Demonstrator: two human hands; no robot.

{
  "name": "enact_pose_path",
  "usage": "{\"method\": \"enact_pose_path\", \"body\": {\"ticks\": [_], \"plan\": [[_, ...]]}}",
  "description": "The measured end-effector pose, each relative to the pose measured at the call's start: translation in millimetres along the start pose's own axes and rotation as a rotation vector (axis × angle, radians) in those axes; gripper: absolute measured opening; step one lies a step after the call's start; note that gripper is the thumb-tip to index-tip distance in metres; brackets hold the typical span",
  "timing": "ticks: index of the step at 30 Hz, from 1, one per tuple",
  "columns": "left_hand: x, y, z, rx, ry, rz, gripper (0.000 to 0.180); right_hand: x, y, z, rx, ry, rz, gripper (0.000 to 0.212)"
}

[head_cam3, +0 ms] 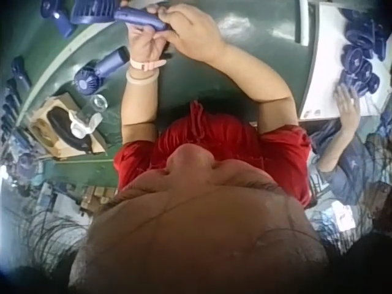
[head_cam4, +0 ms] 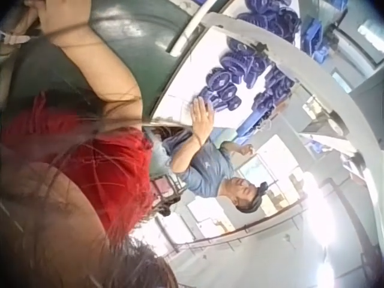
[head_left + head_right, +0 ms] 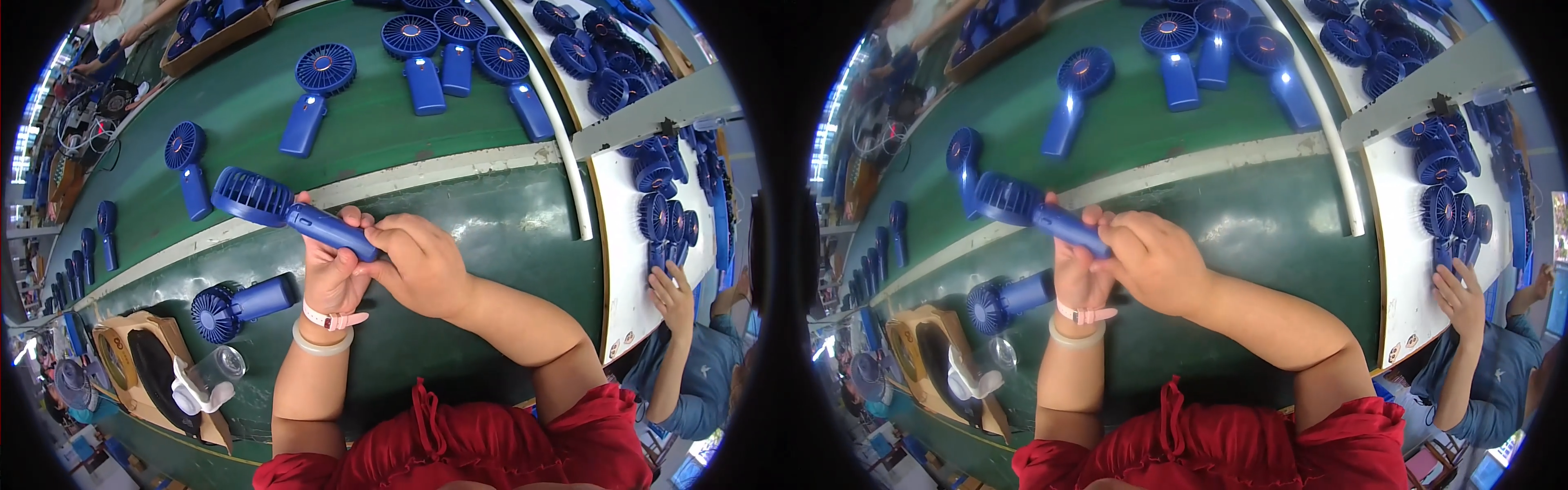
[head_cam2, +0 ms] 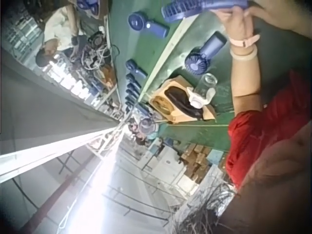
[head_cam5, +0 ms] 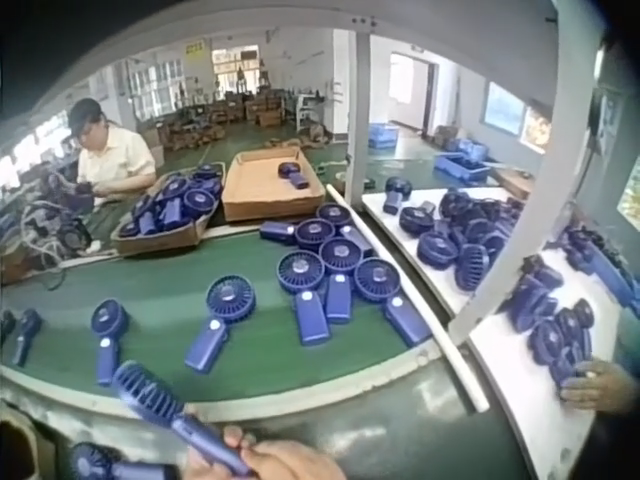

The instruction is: The person organizes blue handheld fans on an assembly line by hand.

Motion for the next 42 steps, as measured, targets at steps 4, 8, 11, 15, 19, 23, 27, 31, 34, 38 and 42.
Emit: {"method": "enact_pose_path", "body": {"ticks": [4, 8, 11, 15, 19, 23, 27, 31, 34, 38, 42], "plan": [[0, 1, 6, -0.032, -0.044, 0.009, 0.079, -1, -2, 0, 0.010, 0.028, -0.028, 0.037], [0, 3, 1, 0.024, 0.002, 0.026, 0.077, 0, 4, 1, 0.060, 0.034, -0.030, 0.041], [2, 5, -2, 0.112, 0.088, 0.030, 0.075, -3, 29, 12, 0.151, -0.064, 0.179, 0.040], [5, 11, -10, 0.146, 0.216, 0.050, 0.040, -10, 58, 31, 0.415, -0.293, 0.516, 0.026], [1, 12, -15, 0.271, 0.290, 0.069, 0.039, -20, 79, 43, 0.632, -0.382, 0.655, 0.015], [-1, 11, -7, 0.373, 0.257, 0.062, 0.040, -19, 87, 39, 0.683, -0.218, 0.739, 0.021], [-3, 11, -14, 0.414, 0.307, 0.080, 0.038, -7, 64, 34, 0.426, -0.320, 0.406, 0.030], [1, 6, -2, 0.369, 0.174, 0.005, 0.037, -5, 74, 21, 0.365, -0.186, 0.467, 0.027], [0, 5, -1, 0.357, 0.177, -0.028, 0.037, -14, 100, 23, 0.522, -0.042, 0.648, 0.022], [-1, 2, 0, 0.383, 0.238, -0.022, 0.037, -22, 115, 27, 0.501, -0.007, 0.767, 0.016], [1, 6, -5, 0.260, 0.215, 0.023, 0.041, -17, 102, 48, 0.473, -0.225, 0.768, 0.014]]}}
Point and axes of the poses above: each hand's wrist, its own x-axis towards the middle knuckle, its own z-axis out of the palm, y = z × x, the point moved 9 cm from there along x, towards the middle knuckle, and after that the axes turned 2 degrees about y, right-handed, at the moved point
